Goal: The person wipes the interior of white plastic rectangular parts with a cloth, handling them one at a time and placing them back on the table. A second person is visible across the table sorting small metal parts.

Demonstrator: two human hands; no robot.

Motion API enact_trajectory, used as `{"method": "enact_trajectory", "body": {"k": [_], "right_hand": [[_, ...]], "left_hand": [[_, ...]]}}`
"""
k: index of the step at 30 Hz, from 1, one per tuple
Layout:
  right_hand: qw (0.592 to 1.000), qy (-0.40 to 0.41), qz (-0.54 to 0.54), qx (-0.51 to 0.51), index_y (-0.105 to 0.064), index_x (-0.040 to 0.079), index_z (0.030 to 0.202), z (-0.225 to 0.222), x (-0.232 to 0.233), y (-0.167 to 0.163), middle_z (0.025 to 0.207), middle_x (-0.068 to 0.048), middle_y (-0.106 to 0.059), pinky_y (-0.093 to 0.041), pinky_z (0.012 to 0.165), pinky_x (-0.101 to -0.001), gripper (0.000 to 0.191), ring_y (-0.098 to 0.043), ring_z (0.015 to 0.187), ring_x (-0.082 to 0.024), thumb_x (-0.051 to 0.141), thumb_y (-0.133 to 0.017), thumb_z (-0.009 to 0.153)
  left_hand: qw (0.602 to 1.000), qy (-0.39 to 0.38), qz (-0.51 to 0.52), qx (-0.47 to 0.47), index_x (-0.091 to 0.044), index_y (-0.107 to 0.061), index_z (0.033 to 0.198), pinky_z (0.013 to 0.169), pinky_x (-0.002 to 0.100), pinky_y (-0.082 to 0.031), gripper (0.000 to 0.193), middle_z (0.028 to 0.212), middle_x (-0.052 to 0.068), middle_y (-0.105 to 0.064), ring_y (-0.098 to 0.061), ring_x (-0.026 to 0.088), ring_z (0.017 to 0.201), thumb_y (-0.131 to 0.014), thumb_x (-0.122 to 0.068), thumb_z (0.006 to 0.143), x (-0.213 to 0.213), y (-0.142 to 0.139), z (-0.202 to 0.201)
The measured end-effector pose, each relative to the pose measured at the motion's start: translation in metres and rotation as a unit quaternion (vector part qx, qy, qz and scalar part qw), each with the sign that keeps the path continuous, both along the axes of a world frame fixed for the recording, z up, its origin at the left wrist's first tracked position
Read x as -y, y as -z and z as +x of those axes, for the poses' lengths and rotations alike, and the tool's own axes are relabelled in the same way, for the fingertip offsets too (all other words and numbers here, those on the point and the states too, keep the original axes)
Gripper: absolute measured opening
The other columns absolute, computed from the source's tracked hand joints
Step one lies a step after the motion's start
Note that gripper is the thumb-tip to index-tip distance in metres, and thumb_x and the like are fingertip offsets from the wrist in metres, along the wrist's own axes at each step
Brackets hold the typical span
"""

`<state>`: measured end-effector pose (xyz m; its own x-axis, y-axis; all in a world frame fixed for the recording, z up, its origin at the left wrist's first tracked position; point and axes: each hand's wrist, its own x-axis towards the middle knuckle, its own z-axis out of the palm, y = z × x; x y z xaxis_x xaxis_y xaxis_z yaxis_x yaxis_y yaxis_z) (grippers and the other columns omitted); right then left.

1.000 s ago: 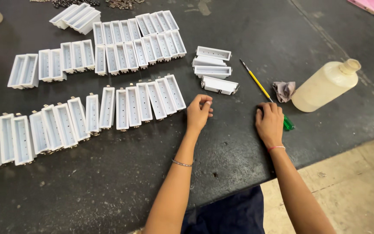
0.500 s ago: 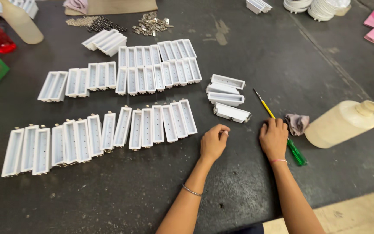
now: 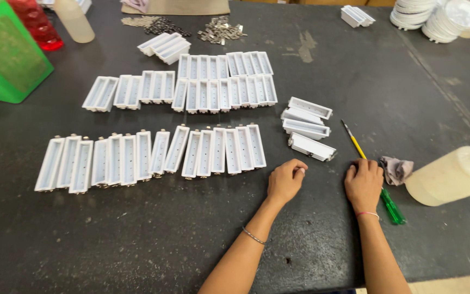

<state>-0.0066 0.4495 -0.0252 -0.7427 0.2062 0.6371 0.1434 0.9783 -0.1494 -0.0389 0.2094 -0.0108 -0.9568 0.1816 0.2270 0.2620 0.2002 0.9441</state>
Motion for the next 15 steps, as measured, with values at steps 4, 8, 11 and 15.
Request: {"method": "enact_trajectory", "body": {"k": [4,8,11,15], "right_hand": [[1.000,0.010,0.005,0.009,-0.069,0.006,0.112,-0.001,-0.004,0.005,0.114,-0.019,-0.062,-0.045,0.094,-0.0496,0.020,-0.056,0.106,-0.040,0.020,-0.064,0.099],[1.000,0.009,0.005,0.014,-0.069,0.005,0.109,-0.001,-0.010,0.014,0.117,-0.019,-0.063,-0.045,0.095,-0.0502,0.019,-0.057,0.108,-0.041,0.021,-0.065,0.101],[1.000,0.007,0.007,0.007,-0.069,0.005,0.110,0.000,-0.013,0.018,0.113,-0.019,-0.064,-0.046,0.097,-0.0500,0.020,-0.057,0.109,-0.041,0.022,-0.065,0.101],[1.000,0.010,-0.004,0.013,-0.070,0.005,0.110,0.002,-0.015,0.018,0.113,-0.019,-0.064,-0.046,0.096,-0.0503,0.021,-0.057,0.109,-0.041,0.023,-0.065,0.101]], "left_hand": [[1.000,0.000,0.002,-0.012,-0.014,-0.073,0.101,0.076,0.040,-0.057,0.012,0.095,0.007,-0.076,-0.074,0.027,0.087,-0.066,-0.019,0.093,0.001,0.002,0.002],[1.000,0.007,0.006,-0.012,-0.013,-0.072,0.101,0.076,0.040,-0.057,0.011,0.096,0.007,-0.076,-0.073,0.027,0.087,-0.065,-0.018,0.094,0.003,0.005,0.003],[1.000,0.008,0.002,-0.024,-0.012,-0.072,0.100,0.076,0.040,-0.056,0.011,0.096,0.007,-0.075,-0.073,0.027,0.087,-0.064,-0.017,0.094,0.003,0.006,0.006],[0.999,0.011,-0.009,-0.035,-0.013,-0.072,0.101,0.076,0.040,-0.056,0.011,0.097,0.006,-0.075,-0.073,0.027,0.086,-0.064,-0.017,0.094,0.004,0.004,0.009]]}}
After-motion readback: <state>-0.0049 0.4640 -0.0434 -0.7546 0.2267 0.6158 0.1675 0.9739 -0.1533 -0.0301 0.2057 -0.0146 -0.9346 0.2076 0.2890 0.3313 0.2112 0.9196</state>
